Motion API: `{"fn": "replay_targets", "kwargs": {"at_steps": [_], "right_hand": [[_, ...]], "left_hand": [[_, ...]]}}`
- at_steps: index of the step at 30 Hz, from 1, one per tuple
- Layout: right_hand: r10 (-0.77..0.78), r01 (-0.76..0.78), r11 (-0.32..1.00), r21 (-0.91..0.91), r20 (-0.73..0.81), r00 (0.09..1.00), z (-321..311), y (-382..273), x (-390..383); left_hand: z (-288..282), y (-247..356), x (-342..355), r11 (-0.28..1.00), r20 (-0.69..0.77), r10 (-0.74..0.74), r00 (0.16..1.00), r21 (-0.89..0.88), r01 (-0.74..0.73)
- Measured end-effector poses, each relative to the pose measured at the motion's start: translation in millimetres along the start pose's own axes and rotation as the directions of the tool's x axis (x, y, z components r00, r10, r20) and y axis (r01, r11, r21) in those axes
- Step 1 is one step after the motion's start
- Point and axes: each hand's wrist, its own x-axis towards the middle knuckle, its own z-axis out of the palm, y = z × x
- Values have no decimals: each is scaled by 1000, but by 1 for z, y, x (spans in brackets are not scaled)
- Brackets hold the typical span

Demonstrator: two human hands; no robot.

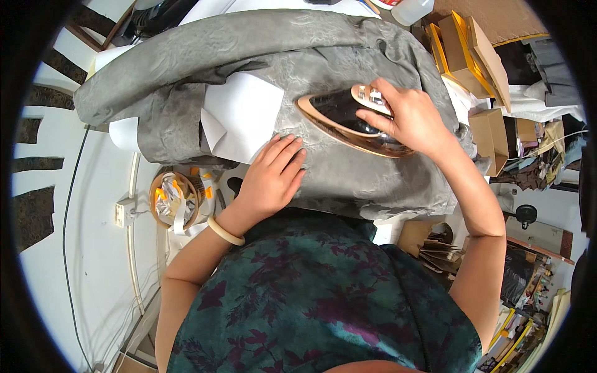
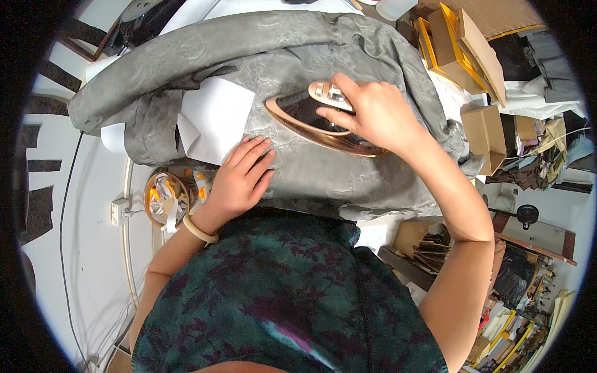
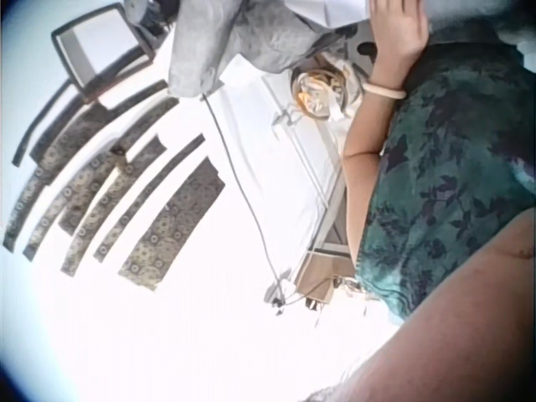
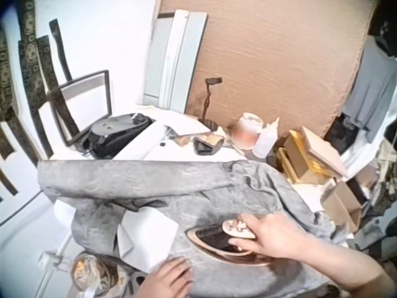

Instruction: The person smooths a gray patterned fabric on a table, uses an iron to press it, then places a rectangular cardboard template on the fabric and cuts around it with scissors. The person handles the fabric, iron, cardboard, and scissors throughout the sequence.

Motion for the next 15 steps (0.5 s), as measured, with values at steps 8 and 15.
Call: {"fn": "replay_targets", "kwargs": {"at_steps": [8,15], "right_hand": [[55,-60,997,-55,-86,995,10,23,46],[88,-89,995,-41,-38,995,8,10,39]], "left_hand": [[1,3,0,999,3,-35,999,-3,35],[-1,3,4,998,1,-50,999,-33,50]]}}
